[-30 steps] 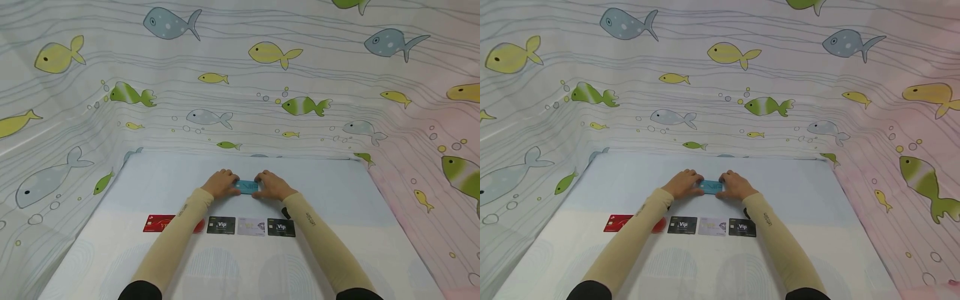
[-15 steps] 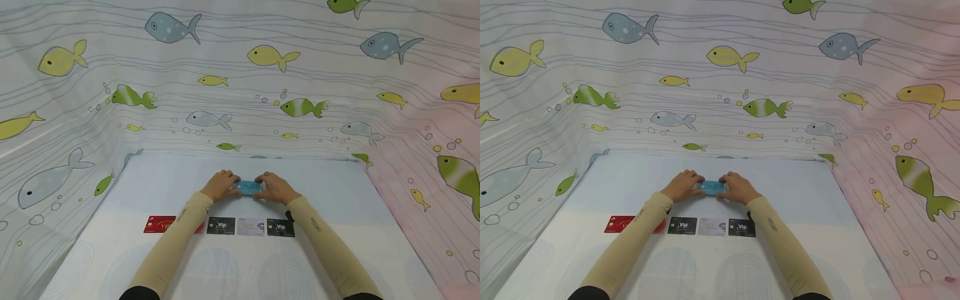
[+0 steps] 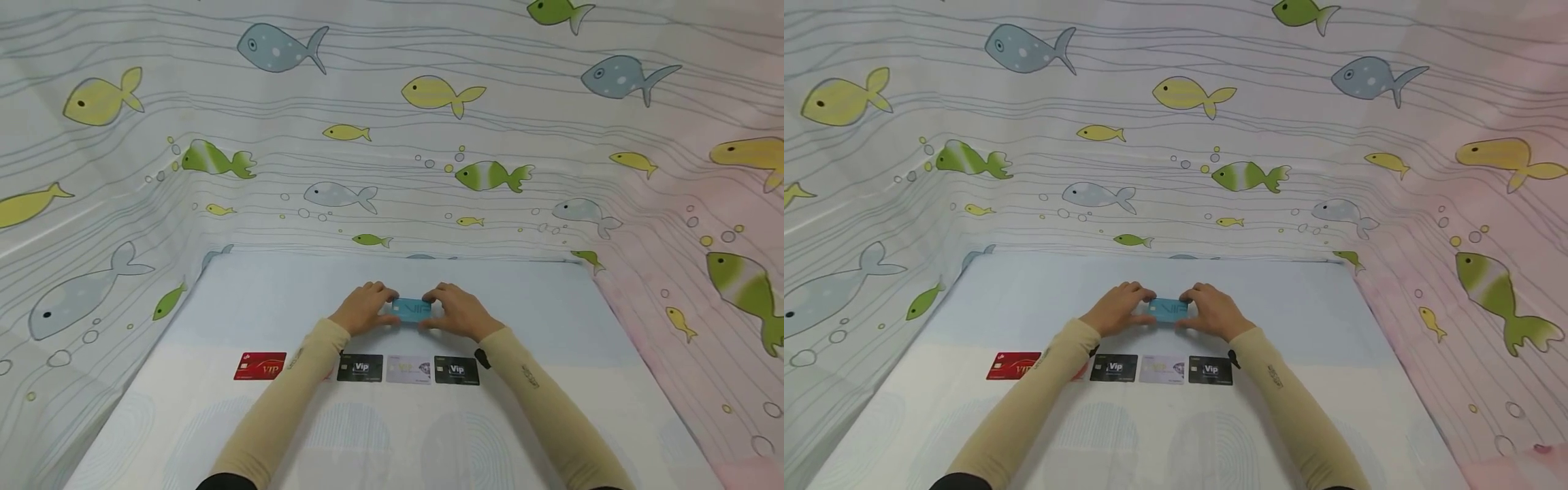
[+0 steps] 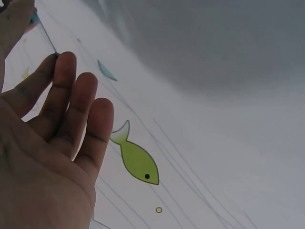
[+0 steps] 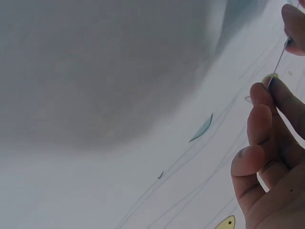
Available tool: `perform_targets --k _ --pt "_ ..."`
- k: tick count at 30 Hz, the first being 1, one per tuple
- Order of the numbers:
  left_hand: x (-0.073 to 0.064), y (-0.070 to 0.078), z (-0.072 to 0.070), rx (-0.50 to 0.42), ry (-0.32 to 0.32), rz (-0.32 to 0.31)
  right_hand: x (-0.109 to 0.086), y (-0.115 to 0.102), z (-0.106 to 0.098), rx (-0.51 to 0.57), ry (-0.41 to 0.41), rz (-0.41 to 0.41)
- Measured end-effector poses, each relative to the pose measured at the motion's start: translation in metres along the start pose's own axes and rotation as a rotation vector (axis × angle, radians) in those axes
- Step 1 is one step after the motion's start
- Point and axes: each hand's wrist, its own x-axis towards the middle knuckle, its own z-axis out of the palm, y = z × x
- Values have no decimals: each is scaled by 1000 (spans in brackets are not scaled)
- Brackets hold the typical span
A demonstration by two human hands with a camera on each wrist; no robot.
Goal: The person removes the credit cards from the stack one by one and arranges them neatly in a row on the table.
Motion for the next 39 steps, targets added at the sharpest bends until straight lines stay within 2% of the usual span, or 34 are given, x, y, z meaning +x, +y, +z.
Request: perform_targets --k 7,13,24,32,39 --pt "-1 11 -2 -20 -36 -34 -11 4 -3 12 14 -21" --pt "-4 19 -4 -9 3 1 -22 7 -6 15 45 -32" --pt "-6 35 -3 -2 63 60 -43 10 -19 47 53 -44" --pt "-5 49 -4 -58 72 50 -57 15 -25 62 76 -59" --pt "-3 63 2 -59 57 28 -72 21 -26 53 90 -66"
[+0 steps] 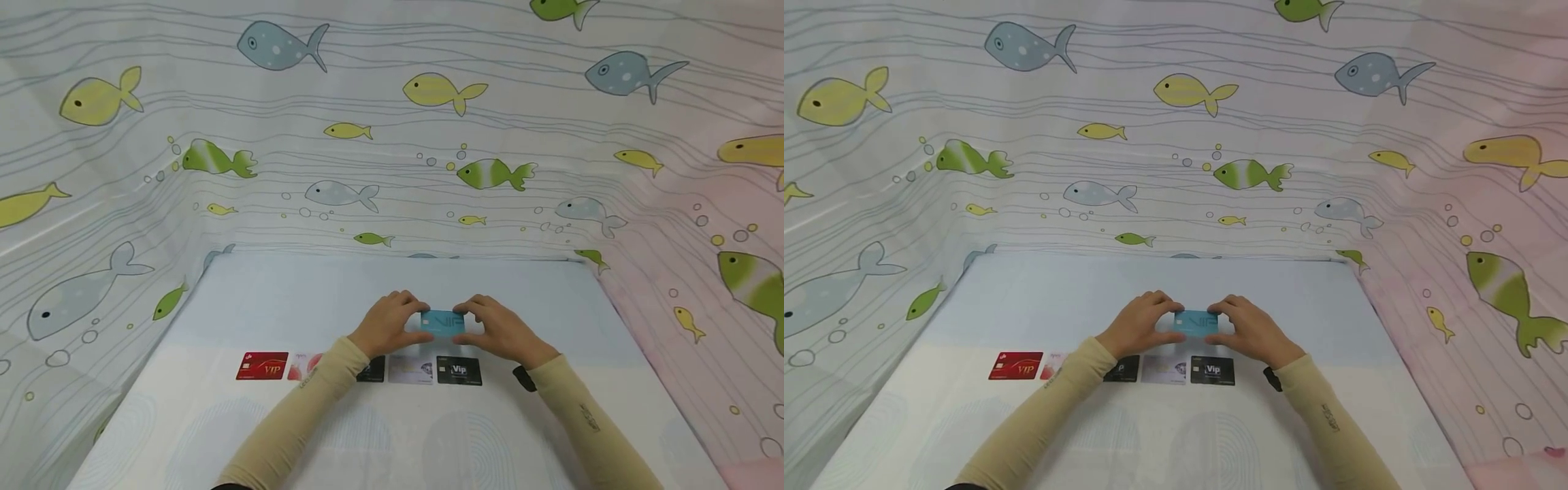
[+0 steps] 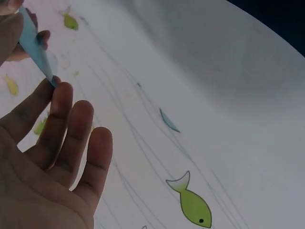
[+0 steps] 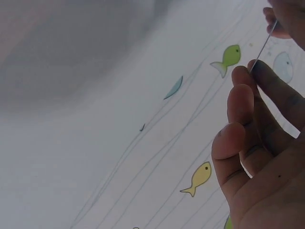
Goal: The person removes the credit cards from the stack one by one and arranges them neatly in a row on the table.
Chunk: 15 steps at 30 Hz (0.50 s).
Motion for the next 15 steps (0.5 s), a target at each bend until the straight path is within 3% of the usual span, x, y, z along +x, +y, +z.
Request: perform_targets --k 15 --pt "11 28 6 -19 52 46 -29 7 -25 35 -5 26"
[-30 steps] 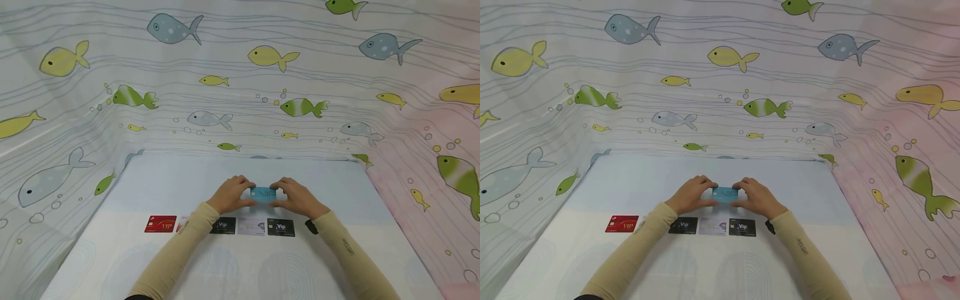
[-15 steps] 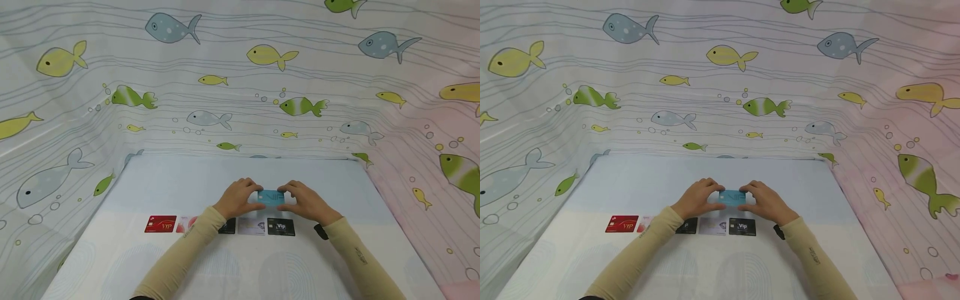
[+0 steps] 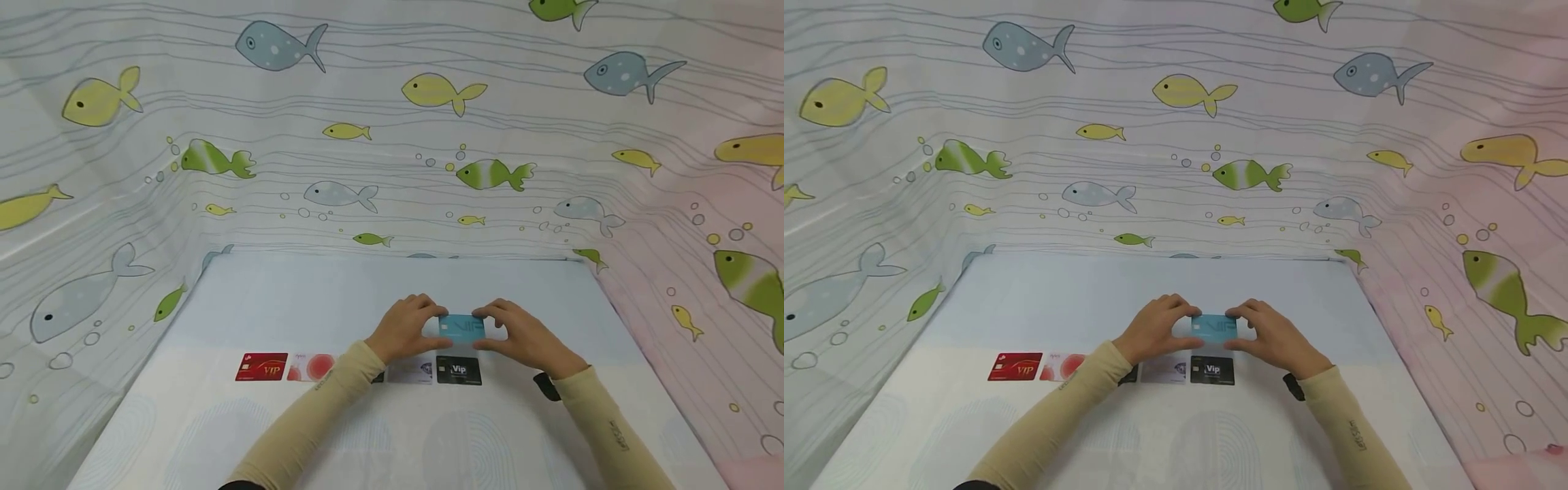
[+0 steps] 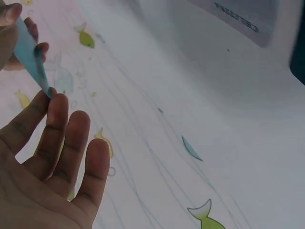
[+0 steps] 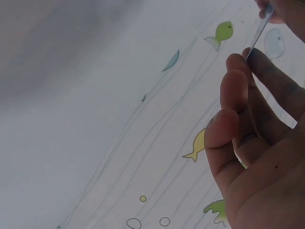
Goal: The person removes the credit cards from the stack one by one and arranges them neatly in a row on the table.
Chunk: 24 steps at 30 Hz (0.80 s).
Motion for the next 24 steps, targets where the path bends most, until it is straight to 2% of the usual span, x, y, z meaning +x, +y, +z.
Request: perform_targets --k 11,15,24 --pt "15 16 9 -27 -34 -27 -15 17 -15 96 -20 40" --pt "20 23 12 -36 -50 -18 -22 24 -17 114 -27 72" --pt "27 38 20 -4 -42 13 -34 28 -25 109 -32 100"
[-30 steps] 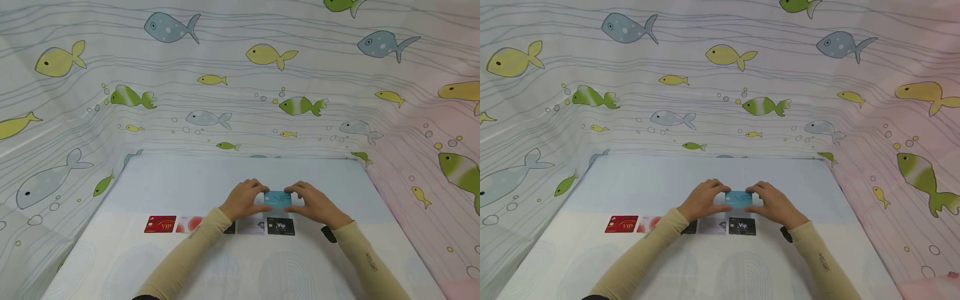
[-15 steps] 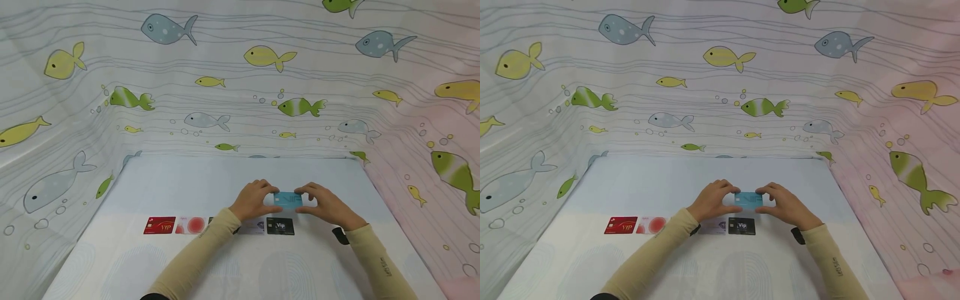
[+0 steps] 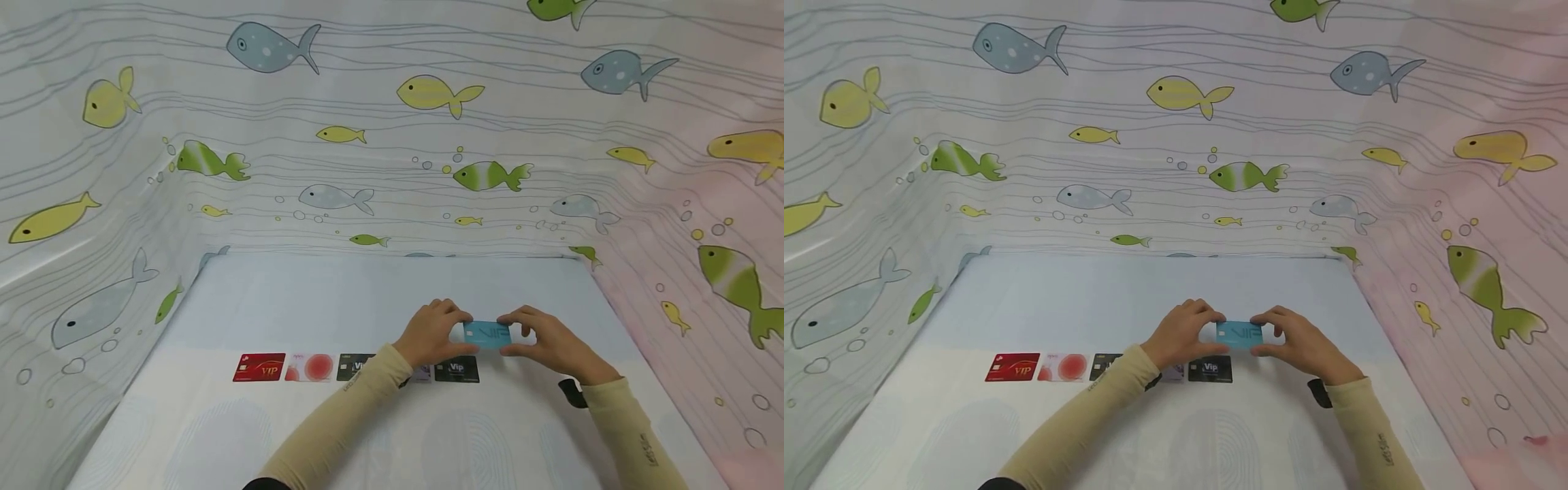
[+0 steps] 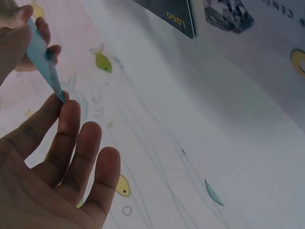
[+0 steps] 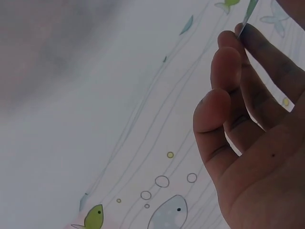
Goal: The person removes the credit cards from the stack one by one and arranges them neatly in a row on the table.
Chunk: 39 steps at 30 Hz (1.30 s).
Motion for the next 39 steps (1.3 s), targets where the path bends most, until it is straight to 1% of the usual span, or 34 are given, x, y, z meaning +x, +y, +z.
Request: perform_targets --k 4,10,14,16,26,34,39 --pt "1 7 8 25 23 24 -8 6 -1 -8 -5 14" --pt "1 17 18 69 44 31 -18 16 0 5 -1 4" --pt "1 24 26 108 77 46 -24 22 2 22 -2 18" --pt "1 28 29 124 80 50 -28 25 4 28 -7 26" --pt "-2 45 48 189 -29 5 -45 37 17 23 -32 40" --pt "-5 52 59 231 -98 -35 -52 46 30 2 -58 41" --pt "-4 54 65 246 -141 -62 -53 47 34 -21 -64 43"
